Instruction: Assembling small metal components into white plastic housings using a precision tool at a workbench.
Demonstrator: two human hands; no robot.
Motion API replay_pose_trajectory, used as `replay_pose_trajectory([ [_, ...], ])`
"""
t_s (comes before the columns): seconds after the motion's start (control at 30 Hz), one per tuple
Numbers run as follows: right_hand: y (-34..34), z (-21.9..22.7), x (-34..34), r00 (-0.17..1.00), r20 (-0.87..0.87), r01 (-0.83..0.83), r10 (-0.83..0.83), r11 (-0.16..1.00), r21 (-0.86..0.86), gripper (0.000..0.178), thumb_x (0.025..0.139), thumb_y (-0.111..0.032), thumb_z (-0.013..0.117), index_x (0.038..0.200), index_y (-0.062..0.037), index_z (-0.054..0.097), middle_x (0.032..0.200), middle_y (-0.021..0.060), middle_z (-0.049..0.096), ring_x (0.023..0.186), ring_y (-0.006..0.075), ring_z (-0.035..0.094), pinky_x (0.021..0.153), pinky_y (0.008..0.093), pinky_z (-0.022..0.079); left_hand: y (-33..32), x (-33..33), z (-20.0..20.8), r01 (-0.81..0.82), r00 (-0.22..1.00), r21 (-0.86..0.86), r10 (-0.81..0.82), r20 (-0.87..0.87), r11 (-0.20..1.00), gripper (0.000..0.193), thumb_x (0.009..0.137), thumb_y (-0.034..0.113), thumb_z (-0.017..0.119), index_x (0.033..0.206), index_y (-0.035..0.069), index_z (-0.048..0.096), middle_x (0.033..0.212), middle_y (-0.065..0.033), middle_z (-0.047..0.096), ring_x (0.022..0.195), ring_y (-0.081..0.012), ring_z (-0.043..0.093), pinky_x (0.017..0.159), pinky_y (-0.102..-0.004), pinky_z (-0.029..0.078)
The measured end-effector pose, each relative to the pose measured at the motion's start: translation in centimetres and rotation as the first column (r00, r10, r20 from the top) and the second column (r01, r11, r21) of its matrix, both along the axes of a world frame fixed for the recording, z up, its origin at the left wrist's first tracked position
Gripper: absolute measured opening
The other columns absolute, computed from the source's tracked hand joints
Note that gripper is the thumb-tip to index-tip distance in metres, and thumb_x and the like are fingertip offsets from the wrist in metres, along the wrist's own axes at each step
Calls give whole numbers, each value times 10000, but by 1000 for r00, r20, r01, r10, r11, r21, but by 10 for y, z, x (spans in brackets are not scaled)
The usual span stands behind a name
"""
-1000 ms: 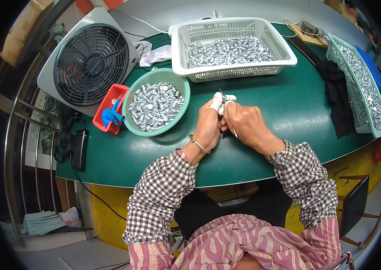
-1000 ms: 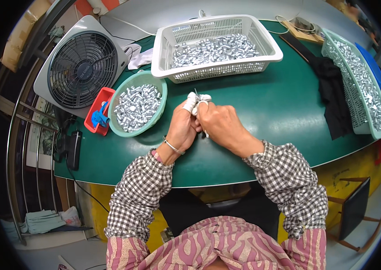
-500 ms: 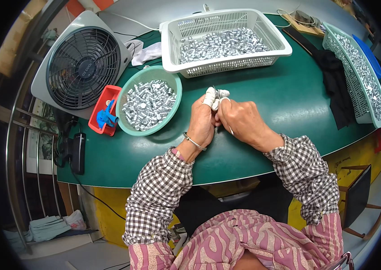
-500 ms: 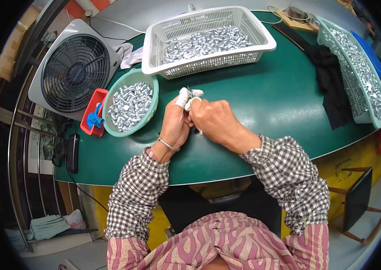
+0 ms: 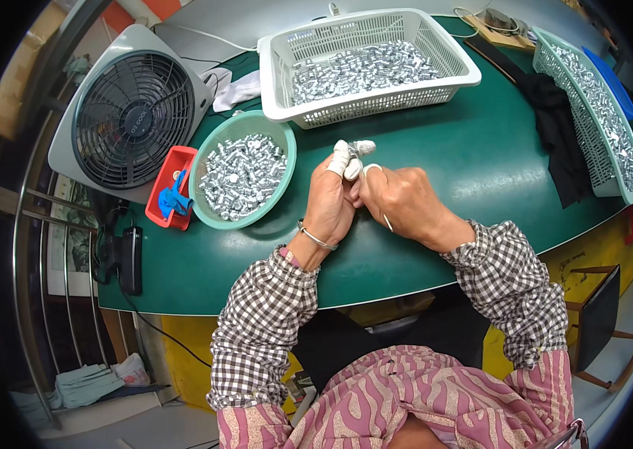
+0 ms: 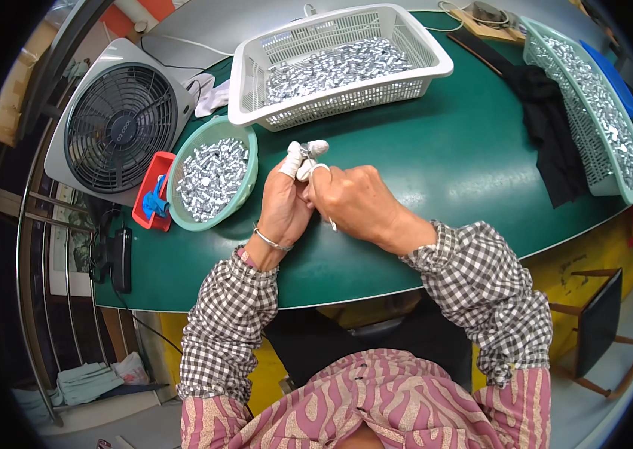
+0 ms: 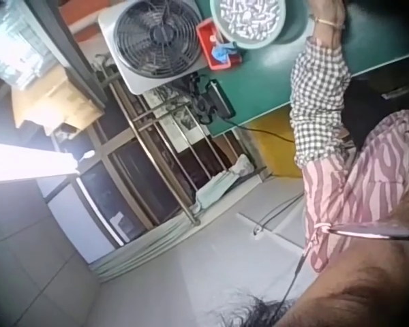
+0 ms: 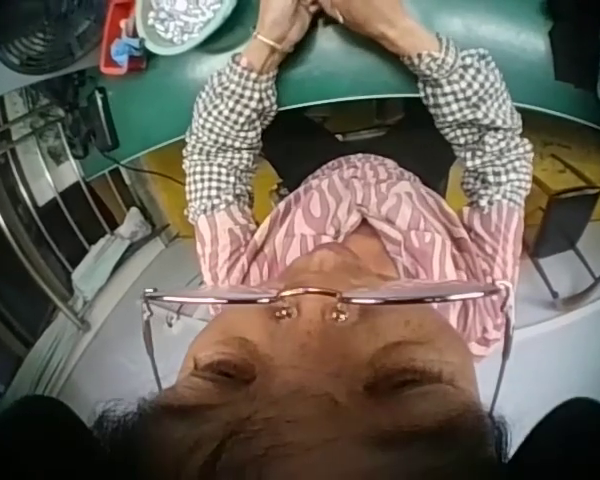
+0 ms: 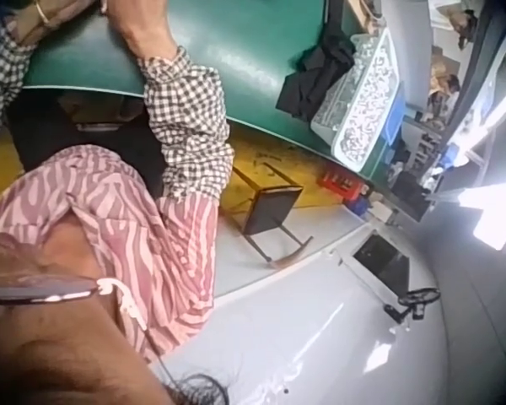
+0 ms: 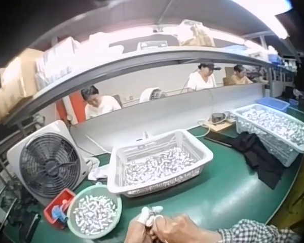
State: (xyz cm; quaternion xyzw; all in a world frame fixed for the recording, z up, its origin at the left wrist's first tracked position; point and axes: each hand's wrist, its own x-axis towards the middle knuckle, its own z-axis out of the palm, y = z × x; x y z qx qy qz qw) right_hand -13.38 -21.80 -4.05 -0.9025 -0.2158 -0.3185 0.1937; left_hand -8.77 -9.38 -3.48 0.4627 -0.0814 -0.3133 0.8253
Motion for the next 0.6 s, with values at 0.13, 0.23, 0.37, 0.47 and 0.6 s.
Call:
replay_pose_trajectory([
  [0.13, -2, -7, 10, 998, -19, 62, -64, 995, -77, 188, 743, -59, 577, 629, -40, 428, 537, 81, 446, 413, 223, 496, 365, 314, 395, 0, 0, 0, -13, 1000, -22, 13, -20, 1000, 380, 943, 334, 384, 1043, 9, 553, 606, 58, 423, 470, -33, 323, 413, -180, 259],
  [0.23, -1, -6, 7, 999, -10, 30, -30, 998, -55, 189, 743, -60, 576, 629, -41, 427, 535, 81, 444, 411, 223, 495, 369, 315, 397, 2, 2, -1, -17, 1000, -17, 16, -27, 1000, 379, 942, 333, 389, 1046, 7, 552, 607, 60, 420, 472, -32, 324, 412, -180, 260],
  [0.37, -1, 0, 5, 1000, -5, -5, 5, 999, -39, 186, 749, -60, 572, 633, -40, 428, 531, 85, 453, 413, 229, 499, 375, 321, 401, 3, 8, -1, -24, 1000, -21, 24, 0, 999, 382, 939, 333, 397, 1042, -1, 551, 613, 63, 419, 475, -33, 327, 410, -183, 262],
  [0.47, -3, -1, 7, 1000, -20, 2, -3, 1000, -28, 182, 755, -59, 570, 638, -38, 431, 531, 91, 466, 416, 236, 503, 378, 326, 403, 3, 9, -2, -62, 998, -72, 64, 21, 995, 384, 937, 333, 404, 1036, -7, 552, 617, 65, 419, 475, -34, 330, 409, -185, 263],
  [0.6, -4, 0, 7, 999, -39, 15, -15, 1000, -1, 179, 762, -56, 569, 647, -32, 434, 531, 100, 485, 422, 247, 509, 380, 332, 402, 3, 7, -5, 26, 996, -11, -27, -81, 1000, 386, 937, 332, 404, 1029, -11, 554, 628, 64, 422, 482, -35, 338, 413, -187, 266],
])
